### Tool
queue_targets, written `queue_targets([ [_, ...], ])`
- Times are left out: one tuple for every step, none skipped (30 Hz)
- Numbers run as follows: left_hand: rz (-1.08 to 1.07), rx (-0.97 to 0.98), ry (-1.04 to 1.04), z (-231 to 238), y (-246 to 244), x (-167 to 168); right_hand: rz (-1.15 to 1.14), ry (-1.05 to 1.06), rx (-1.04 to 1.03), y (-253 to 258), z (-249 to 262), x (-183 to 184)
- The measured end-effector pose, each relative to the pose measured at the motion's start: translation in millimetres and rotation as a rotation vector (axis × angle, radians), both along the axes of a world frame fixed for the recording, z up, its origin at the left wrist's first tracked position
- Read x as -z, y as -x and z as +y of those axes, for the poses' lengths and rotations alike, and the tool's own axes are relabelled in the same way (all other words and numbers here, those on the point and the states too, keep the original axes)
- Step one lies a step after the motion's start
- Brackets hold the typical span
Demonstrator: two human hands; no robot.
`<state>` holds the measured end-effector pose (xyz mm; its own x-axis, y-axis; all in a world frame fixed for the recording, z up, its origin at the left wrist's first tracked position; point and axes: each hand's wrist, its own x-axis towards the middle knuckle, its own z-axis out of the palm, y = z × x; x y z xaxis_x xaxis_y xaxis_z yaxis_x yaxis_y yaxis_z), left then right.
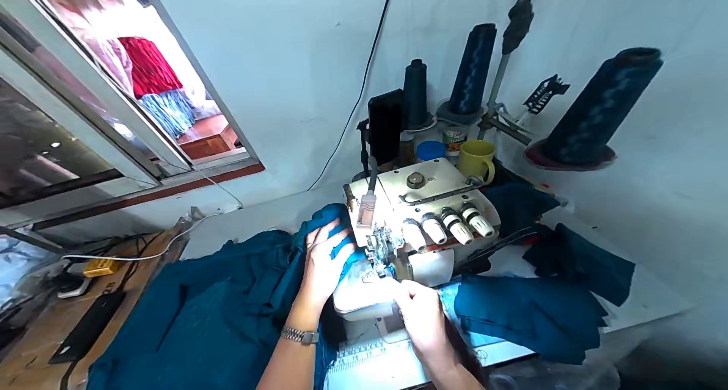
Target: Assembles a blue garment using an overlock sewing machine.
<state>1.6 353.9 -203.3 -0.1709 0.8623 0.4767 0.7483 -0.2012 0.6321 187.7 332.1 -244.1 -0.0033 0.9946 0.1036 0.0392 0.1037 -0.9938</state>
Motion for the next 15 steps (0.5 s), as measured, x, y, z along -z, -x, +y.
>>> queue_targets([
  [0.016,-0.058,-0.021,1.9,-0.7,0.2,0.032,-0.002,-0.006,-1.2,-4.0,3.0],
  [0.031,-0.112,-0.038,2.7,-0.8,1.3,0.066,-0.006,-0.016,-2.4,-9.2,6.1],
  [0.048,-0.154,-0.053,2.4,-0.4,3.0,0.099,-0.023,-0.031,-3.4,-14.7,9.9],
  [0.062,-0.191,-0.061,0.4,0.1,4.6,0.121,-0.045,-0.050,-4.5,-20.0,13.8],
  [0.077,-0.231,-0.071,-3.0,0.3,5.8,0.130,-0.059,-0.076,-5.9,-24.7,17.1],
  [0.087,-0.265,-0.083,-7.7,0.6,7.9,0.133,-0.064,-0.108,-7.8,-28.7,20.1],
  [0.093,-0.294,-0.087,-13.9,1.1,10.3,0.132,-0.070,-0.139,-9.4,-32.1,22.8],
  [0.097,-0.318,-0.087,-21.1,1.6,12.5,0.131,-0.084,-0.162,-10.2,-34.9,25.4],
  [0.102,-0.337,-0.088,-29.2,1.5,14.1,0.126,-0.097,-0.182,-10.9,-37.2,27.6],
  [0.120,-0.361,-0.092,-38.1,0.5,15.0,0.121,-0.105,-0.205,-11.8,-39.6,28.9],
  [0.141,-0.382,-0.097,-47.6,-1.1,15.3,0.110,-0.113,-0.229,-12.5,-41.6,29.6],
  [0.160,-0.401,-0.094,-57.7,-3.4,15.0,0.097,-0.116,-0.253,-13.0,-43.2,29.7],
  [0.176,-0.418,-0.079,-68.4,-6.3,14.1,0.088,-0.109,-0.277,-12.9,-44.5,29.9],
  [0.186,-0.428,-0.051,-79.6,-9.8,12.7,0.080,-0.100,-0.301,-12.5,-45.6,30.0],
  [0.194,-0.430,-0.021,-90.8,-13.4,12.1,0.076,-0.088,-0.323,-11.8,-46.9,30.0],
])
